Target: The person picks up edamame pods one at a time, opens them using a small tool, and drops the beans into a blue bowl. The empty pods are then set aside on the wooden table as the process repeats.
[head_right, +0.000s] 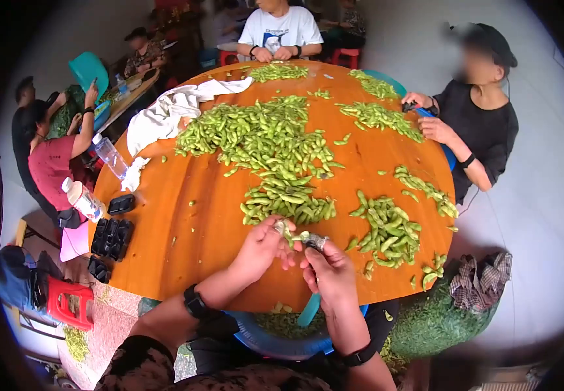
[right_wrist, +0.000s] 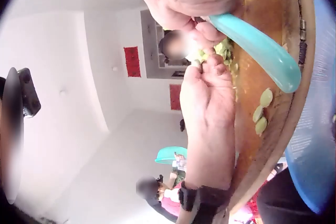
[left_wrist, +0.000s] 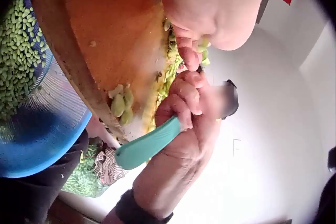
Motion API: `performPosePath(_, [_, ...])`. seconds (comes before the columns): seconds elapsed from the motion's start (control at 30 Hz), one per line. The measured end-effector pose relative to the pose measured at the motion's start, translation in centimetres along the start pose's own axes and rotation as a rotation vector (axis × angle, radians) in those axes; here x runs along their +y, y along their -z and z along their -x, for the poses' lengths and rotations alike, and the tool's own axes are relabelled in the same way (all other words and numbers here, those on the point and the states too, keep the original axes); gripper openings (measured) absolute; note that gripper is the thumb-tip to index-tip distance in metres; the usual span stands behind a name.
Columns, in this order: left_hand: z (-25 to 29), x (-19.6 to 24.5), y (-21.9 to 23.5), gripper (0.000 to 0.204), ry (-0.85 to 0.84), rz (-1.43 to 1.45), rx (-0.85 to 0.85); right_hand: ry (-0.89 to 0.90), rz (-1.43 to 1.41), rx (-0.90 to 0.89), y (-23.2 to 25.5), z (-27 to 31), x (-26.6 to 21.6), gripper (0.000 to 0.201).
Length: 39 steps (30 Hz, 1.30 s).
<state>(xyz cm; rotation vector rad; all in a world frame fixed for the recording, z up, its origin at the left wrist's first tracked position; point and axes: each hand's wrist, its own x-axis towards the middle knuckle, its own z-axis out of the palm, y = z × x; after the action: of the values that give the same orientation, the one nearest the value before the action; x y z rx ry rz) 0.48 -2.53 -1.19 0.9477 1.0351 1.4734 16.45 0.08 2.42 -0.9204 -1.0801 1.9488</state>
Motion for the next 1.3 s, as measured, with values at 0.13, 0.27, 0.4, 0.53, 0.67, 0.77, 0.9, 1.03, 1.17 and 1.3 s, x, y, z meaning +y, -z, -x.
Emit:
performPosePath(0.13, [0.1,0.8,-0.8,0.017,0.021,-0.162,-0.122,0.077,0.088,0.048,0.0,-0.4,0.2,0.013])
performPosePath(0.27, [0.1,0.0,-0.4,0.023,-0.112,-0.315,-0.095,0.081,0.118,0.03,-0.1,-0.1,-0.7,0.012])
performPosePath(0.4, [0.5,0.8,-0.6,0.032,-0.135,-0.464,-0.053,-0.003,0.12,-0.003,0.8,0.2,-0.7,0.012])
performPosePath(0.53, [0.3,0.4,-0.2,0.044,-0.431,-0.853,-0.08,-0.041,0.193,-0.036,1.1,0.2,0.1,0.012])
performPosePath(0.67, [0.2,0.5,0.0,0.044,-0.414,-0.782,-0.082,-0.015,0.208,-0.039,1.1,0.1,0.3,0.01])
performPosePath(0.77, [0.5,1.2,-0.1,0.041,-0.248,-0.769,-0.152,-0.015,0.196,-0.035,1.5,0.0,0.7,0.01])
performPosePath(0.9, [0.2,0.6,0.1,0.039,-0.201,-0.721,-0.144,-0.091,0.166,-0.042,2.0,0.6,0.1,0.011])
performPosePath(1.03, [0.3,1.1,0.1,0.04,-0.239,-0.815,-0.139,-0.098,0.155,-0.047,1.7,0.8,0.2,0.011])
performPosePath(1.17, [0.1,0.6,0.5,0.041,-0.267,-0.795,-0.184,-0.086,0.106,-0.042,2.1,0.3,1.0,0.013])
performPosePath(1.3, [0.1,0.5,0.3,0.037,-0.099,-0.428,-0.199,-0.083,0.06,-0.089,2.5,0.0,0.7,0.013])
